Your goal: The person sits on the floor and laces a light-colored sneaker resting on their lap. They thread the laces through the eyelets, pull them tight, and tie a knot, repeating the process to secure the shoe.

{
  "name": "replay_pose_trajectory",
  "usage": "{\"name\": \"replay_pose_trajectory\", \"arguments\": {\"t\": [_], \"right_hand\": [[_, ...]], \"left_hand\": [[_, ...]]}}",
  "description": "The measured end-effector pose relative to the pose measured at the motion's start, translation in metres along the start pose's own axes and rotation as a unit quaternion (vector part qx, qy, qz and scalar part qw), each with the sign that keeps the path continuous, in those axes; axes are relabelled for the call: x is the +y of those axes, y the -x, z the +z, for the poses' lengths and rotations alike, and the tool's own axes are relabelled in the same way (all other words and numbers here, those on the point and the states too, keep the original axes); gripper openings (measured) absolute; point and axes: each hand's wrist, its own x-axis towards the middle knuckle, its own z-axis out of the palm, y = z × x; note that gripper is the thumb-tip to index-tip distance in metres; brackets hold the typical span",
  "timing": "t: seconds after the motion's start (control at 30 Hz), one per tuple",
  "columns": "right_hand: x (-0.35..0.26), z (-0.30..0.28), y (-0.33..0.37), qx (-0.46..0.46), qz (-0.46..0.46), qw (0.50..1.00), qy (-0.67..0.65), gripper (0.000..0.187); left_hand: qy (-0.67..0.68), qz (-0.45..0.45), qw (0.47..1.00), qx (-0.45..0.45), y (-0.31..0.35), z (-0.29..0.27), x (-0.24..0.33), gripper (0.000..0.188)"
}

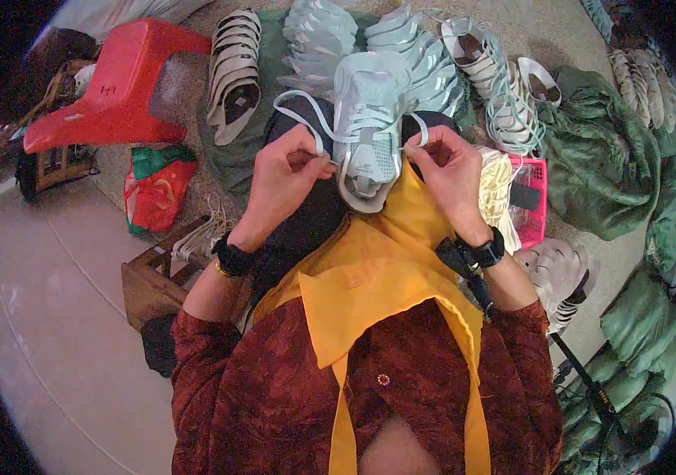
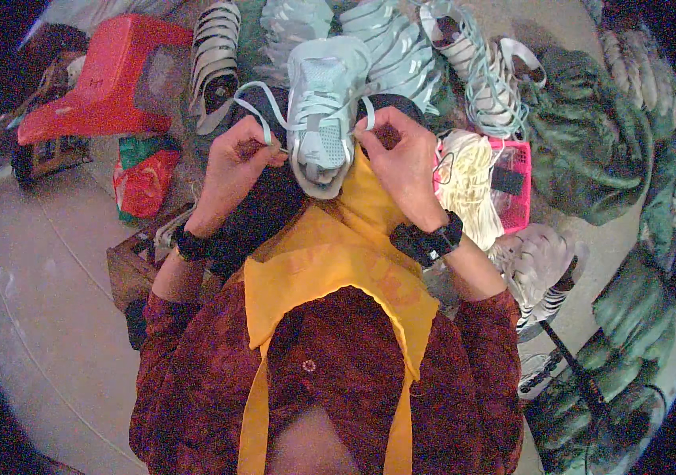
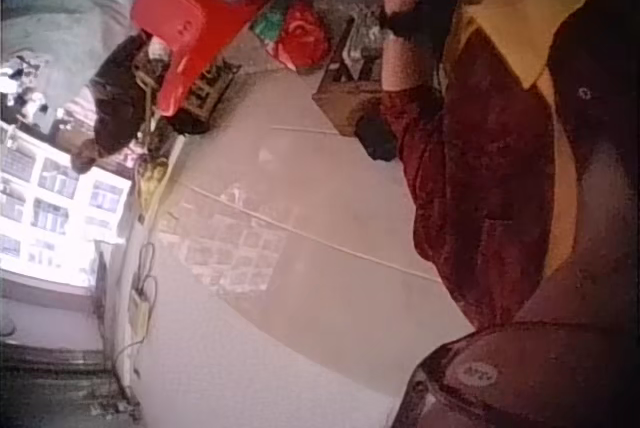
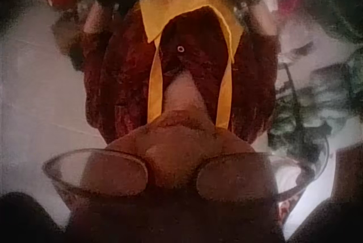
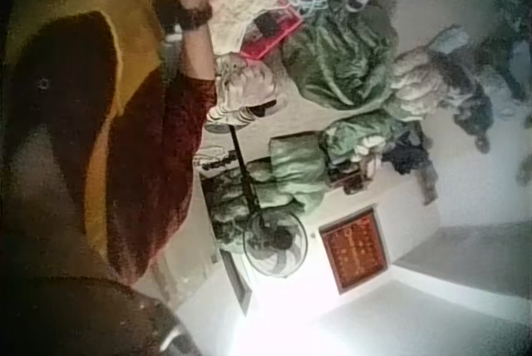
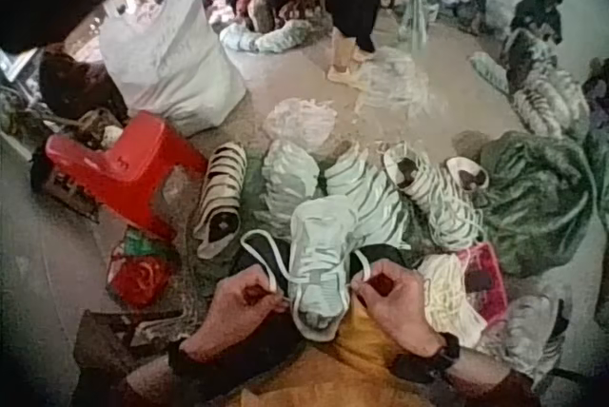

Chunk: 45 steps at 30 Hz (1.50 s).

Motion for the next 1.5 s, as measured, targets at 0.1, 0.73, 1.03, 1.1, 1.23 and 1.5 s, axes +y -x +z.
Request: {"name": "replay_pose_trajectory", "arguments": {"t": [0.1, 0.73, 1.03, 1.1, 1.23, 1.5], "right_hand": [[0.002, 0.004, 0.001, 0.023, -0.013, 0.999, -0.025, 0.006], [0.0, -0.011, 0.001, -0.041, 0.002, 0.999, -0.028, 0.026], [-0.02, -0.019, 0.01, 0.011, -0.123, 0.979, 0.161, 0.022], [-0.029, -0.017, 0.011, 0.008, -0.203, 0.956, 0.213, 0.023], [-0.037, -0.003, 0.01, -0.037, -0.238, 0.942, 0.233, 0.021], [-0.03, 0.001, 0.007, -0.044, -0.174, 0.956, 0.233, 0.018]], "left_hand": [[-0.016, 0.009, 1.0, -0.009, 0.002, -0.002, -0.001, 0.013], [0.029, 0.056, 0.991, 0.115, -0.005, 0.02, -0.004, 0.01], [-0.212, 0.172, 0.956, 0.111, -0.012, 0.024, 0.013, 0.015], [-0.254, 0.236, 0.931, 0.114, -0.015, 0.025, 0.01, 0.015], [-0.144, 0.104, 0.98, 0.091, -0.012, 0.025, 0.012, 0.018], [-0.132, 0.108, 0.973, 0.156, -0.01, 0.03, 0.01, 0.023]]}}
